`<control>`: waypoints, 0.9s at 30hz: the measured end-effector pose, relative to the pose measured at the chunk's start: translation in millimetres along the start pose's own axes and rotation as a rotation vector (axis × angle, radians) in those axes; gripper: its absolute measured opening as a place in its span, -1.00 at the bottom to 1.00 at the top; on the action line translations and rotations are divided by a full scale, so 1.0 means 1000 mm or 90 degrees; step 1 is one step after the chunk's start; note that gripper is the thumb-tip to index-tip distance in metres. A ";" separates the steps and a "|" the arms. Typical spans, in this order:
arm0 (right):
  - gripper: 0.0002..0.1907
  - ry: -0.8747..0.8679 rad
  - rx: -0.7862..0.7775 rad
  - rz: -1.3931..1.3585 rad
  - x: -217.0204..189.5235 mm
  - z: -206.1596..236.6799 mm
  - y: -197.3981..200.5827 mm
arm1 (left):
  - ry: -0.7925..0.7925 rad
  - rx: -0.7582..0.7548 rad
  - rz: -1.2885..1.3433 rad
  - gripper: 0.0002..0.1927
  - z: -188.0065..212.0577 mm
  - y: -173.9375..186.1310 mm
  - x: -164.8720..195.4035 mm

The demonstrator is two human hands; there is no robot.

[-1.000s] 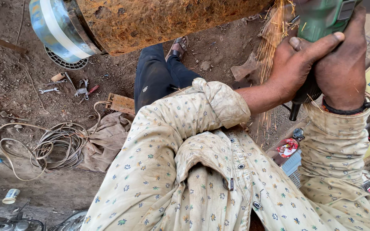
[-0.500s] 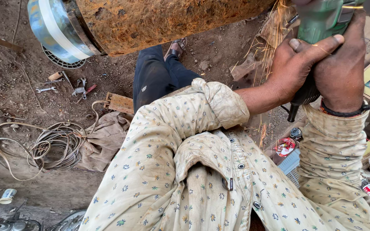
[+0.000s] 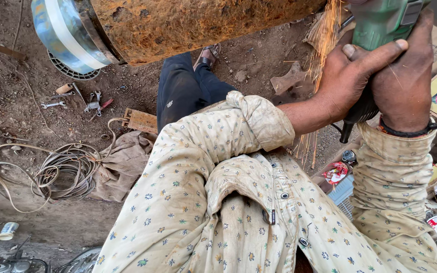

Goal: The person holds an angle grinder with both hands and grinds the surface of a large rusty metal pipe, producing sparks as the disc removes rust. Near the end the person briefly repositions the pipe and resumes grinding it.

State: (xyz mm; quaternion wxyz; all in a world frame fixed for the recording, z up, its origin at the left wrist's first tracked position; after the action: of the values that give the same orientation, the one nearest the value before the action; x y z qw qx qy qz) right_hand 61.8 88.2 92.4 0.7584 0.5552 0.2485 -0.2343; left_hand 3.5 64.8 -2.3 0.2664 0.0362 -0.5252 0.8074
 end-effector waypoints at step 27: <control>-0.17 -0.024 0.006 0.045 0.008 -0.001 0.002 | 0.096 -0.008 0.000 -0.54 -0.001 -0.002 -0.001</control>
State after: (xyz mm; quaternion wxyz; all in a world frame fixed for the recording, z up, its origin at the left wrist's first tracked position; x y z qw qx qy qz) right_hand 69.0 89.4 88.5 0.7681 0.5625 0.2137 -0.2190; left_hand 5.6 66.4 -1.4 0.3054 -0.0262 -0.5091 0.8043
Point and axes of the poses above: each hand's wrist, its own z-axis away from the middle knuckle, its own y-axis out of the back of the hand, x = y × z, the point moved 5 cm from there along -z, towards the middle knuckle, and after that the axes turned 4 degrees about -z, right-handed, at the moved point
